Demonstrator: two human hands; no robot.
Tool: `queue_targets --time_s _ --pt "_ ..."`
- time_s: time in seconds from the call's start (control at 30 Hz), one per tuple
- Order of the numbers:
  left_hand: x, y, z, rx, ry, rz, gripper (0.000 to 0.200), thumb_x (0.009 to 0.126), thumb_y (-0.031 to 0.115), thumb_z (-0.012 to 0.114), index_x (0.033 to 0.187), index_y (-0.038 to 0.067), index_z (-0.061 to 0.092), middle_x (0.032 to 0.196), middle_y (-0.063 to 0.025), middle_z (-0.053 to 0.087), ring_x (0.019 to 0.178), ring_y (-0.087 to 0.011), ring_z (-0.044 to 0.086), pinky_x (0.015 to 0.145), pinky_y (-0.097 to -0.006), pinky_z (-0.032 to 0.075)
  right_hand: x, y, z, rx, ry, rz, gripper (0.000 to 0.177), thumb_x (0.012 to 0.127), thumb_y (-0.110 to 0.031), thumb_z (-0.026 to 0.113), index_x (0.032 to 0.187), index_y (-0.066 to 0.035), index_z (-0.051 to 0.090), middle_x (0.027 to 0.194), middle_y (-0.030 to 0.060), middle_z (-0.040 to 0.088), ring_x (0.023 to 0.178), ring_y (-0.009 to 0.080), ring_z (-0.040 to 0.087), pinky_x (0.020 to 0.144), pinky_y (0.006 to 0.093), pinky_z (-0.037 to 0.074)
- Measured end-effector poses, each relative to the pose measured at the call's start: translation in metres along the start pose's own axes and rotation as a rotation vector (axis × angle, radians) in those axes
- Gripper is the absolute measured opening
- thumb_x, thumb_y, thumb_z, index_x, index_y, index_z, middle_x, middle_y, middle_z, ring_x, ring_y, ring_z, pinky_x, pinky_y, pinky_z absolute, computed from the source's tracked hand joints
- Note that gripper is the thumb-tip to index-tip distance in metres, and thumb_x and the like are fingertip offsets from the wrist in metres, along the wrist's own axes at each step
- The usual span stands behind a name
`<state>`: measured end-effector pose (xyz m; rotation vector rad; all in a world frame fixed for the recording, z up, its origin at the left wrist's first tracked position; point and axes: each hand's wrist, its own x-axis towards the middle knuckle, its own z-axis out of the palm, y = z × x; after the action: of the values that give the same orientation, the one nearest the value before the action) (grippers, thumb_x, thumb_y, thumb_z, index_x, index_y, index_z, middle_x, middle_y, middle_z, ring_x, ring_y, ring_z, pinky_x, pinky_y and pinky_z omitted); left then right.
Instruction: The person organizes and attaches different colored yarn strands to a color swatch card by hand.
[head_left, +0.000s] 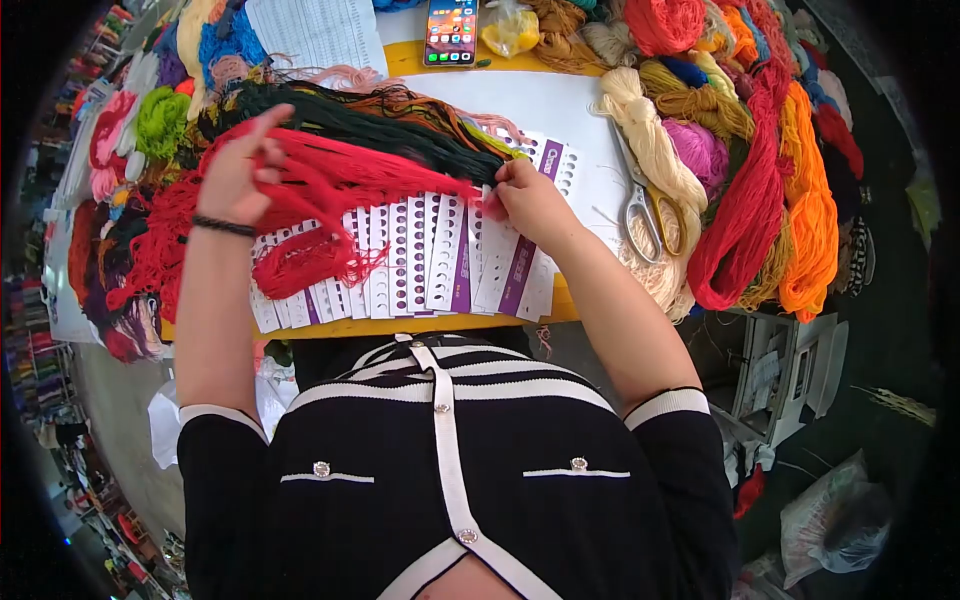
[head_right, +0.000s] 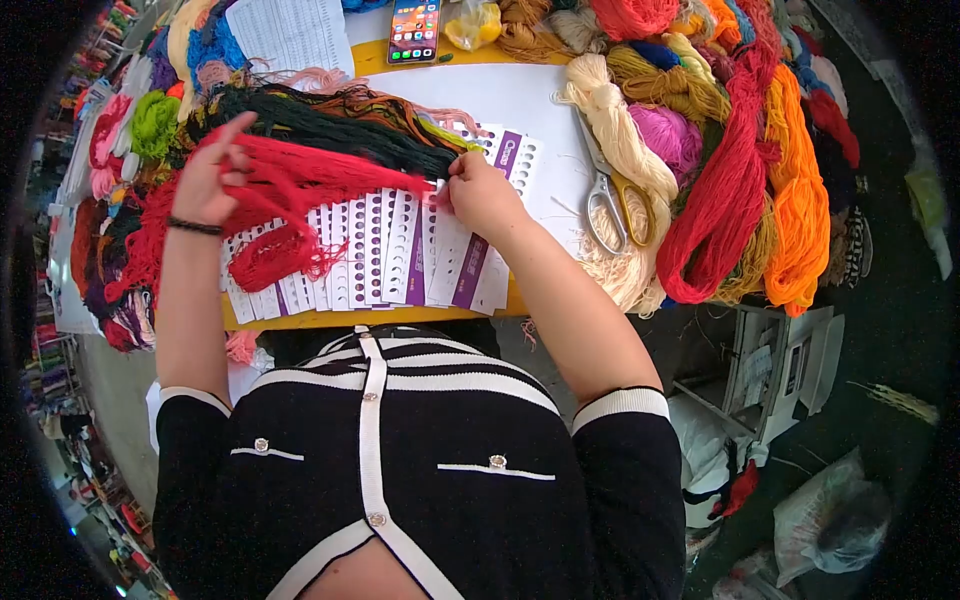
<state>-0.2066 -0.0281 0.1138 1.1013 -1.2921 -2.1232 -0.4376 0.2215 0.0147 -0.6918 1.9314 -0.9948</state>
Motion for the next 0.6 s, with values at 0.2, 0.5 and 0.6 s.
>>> queue_targets --time_s 0.2,0.5,0.6 --pt "0.007 0.044 -0.058 -0.253 -0.127 0.356 0.039 0.094 0.019 0.047 0.131 0.006 0.041 0.097 -0.0038 0.051 0.078 -0.0074 0.054 0.058 -0.0148 0.045 -0.002 -0.004 0.002 0.023 -0.008 0.01 0.014 0.085 -0.007 0.044 0.097 -0.001 0.047 0.076 0.0075 0.063 0.067 0.0148 0.061 0.064 0.0269 0.049" --pt "-0.088 -0.043 0.05 0.447 -0.366 0.149 0.032 0.089 0.012 0.044 0.114 -0.003 0.055 0.095 -0.0095 0.065 0.074 -0.0114 0.056 0.071 -0.0226 0.043 -0.073 -0.059 0.036 0.131 0.106 -0.484 0.013 0.083 -0.011 0.061 0.092 -0.001 0.058 0.08 0.0046 0.061 0.072 0.0105 0.057 0.064 0.024 0.045" --pt "-0.113 -0.048 0.075 -0.024 -0.492 0.03 0.043 0.088 0.003 0.045 0.13 0.0 0.041 0.103 -0.0094 0.061 0.088 -0.0167 0.061 0.079 -0.0293 0.049 -0.091 -0.085 0.05 0.278 -0.036 -0.659 0.013 0.083 -0.01 0.062 0.087 0.002 0.064 0.091 0.005 0.06 0.074 0.0088 0.056 0.066 0.0234 0.045"
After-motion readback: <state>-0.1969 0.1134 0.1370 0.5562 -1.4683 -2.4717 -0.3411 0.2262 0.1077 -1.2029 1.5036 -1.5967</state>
